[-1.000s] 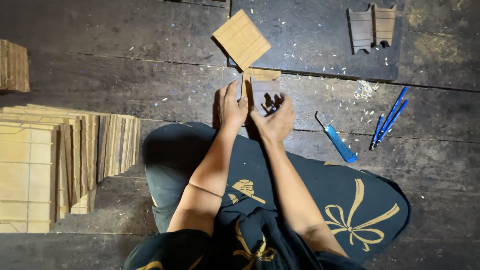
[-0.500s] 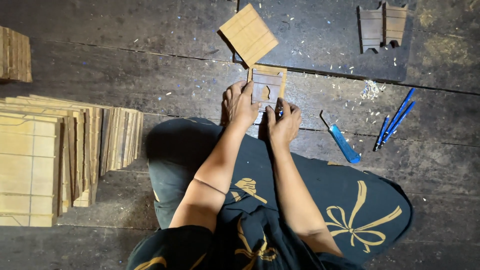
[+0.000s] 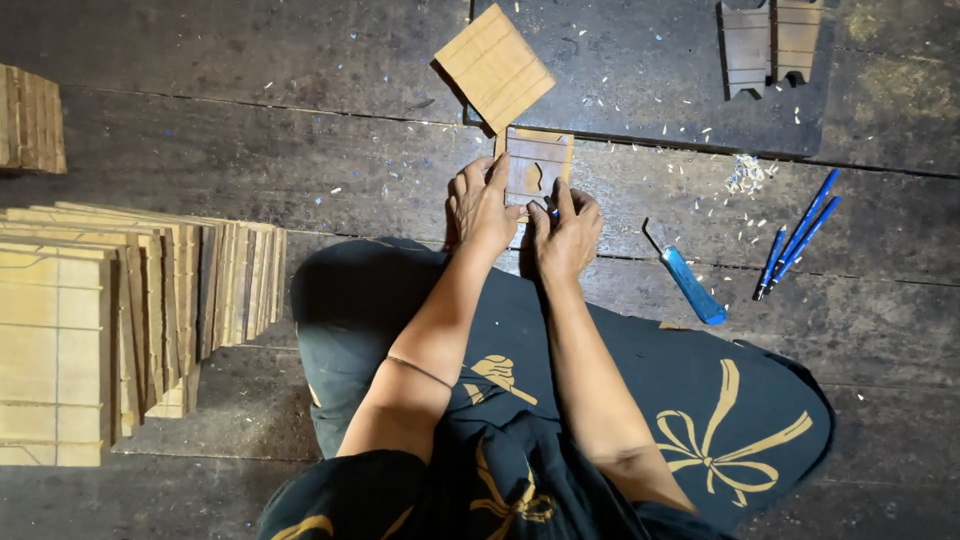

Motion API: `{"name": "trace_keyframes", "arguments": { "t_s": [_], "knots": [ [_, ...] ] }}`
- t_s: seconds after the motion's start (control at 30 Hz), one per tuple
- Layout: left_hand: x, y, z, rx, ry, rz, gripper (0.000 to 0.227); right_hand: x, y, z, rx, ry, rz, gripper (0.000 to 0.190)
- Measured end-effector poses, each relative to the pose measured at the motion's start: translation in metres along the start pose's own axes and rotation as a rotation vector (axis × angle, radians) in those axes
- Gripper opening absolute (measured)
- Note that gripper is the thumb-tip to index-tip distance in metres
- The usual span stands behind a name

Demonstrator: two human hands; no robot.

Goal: The person sits on the floor and uses a metal template to trace a design onto small wooden boards with a pencil. They repeatedly pick up a board, place the template, trace the outline, and set the board aside.

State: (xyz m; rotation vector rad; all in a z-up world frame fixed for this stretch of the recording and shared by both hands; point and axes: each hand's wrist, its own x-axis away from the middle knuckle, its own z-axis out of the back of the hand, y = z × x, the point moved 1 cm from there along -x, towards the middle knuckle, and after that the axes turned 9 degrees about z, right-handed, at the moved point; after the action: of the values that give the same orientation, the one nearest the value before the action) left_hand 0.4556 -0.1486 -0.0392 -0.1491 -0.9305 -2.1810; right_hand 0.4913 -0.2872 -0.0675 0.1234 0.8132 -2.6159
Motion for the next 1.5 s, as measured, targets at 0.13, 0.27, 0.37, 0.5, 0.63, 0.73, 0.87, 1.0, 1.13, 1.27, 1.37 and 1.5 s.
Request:
{"name": "trace_keyframes", "arguments": {
  "t_s": [0.13,0.27,0.37,0.5,0.63,0.73,0.87,1.0,1.13,1.27,1.37,1.5],
  "knots": [
    [-0.001,0.001,0.0,0.004,0.012,0.013,0.077,0.0,0.001,-0.003,0.014,-0.012,0.006,0.057],
    [0.0,0.006,0.012,0.073,0.051,0.031,0.062,0.003,0.004,-0.001,-0.042,-0.021,0.057,0.068],
    [-0.018,-0.001,0.009,0.106,0.13,0.018,0.046,0.003,0.008,0.001,-0.074,-0.049,0.061,0.075],
    [-0.043,-0.011,0.003,-0.01,0.211,0.044,0.028,0.002,0.008,0.001,-0.065,-0.071,0.035,0.077],
    [-0.053,-0.013,-0.002,-0.067,0.171,0.059,0.038,0.001,0.011,-0.001,-0.064,-0.073,0.027,0.077],
    [-0.047,-0.01,0.001,-0.03,0.157,0.074,0.049,0.003,0.011,-0.001,-0.061,-0.065,0.044,0.076],
    [-0.041,-0.015,-0.002,0.022,0.183,0.06,0.055,0.004,0.008,0.002,-0.076,-0.065,0.055,0.074],
    [-0.003,0.011,0.018,-0.064,0.153,-0.177,0.064,0.003,0.008,0.002,-0.073,-0.067,0.051,0.074],
    [0.006,0.008,0.004,-0.156,0.124,-0.338,0.056,0.001,0.011,0.002,-0.06,-0.065,0.026,0.072],
    [0.007,0.009,0.014,-0.277,0.023,-0.317,0.063,-0.006,0.024,0.012,-0.164,0.146,-0.095,0.038],
    [0.01,0.011,0.016,-0.305,0.022,-0.312,0.069,-0.008,0.025,0.037,-0.329,0.419,-0.317,0.028],
    [0.001,0.008,0.003,-0.327,0.081,-0.273,0.09,-0.04,-0.023,0.071,-0.634,0.524,-0.51,0.058]
  ]
}}
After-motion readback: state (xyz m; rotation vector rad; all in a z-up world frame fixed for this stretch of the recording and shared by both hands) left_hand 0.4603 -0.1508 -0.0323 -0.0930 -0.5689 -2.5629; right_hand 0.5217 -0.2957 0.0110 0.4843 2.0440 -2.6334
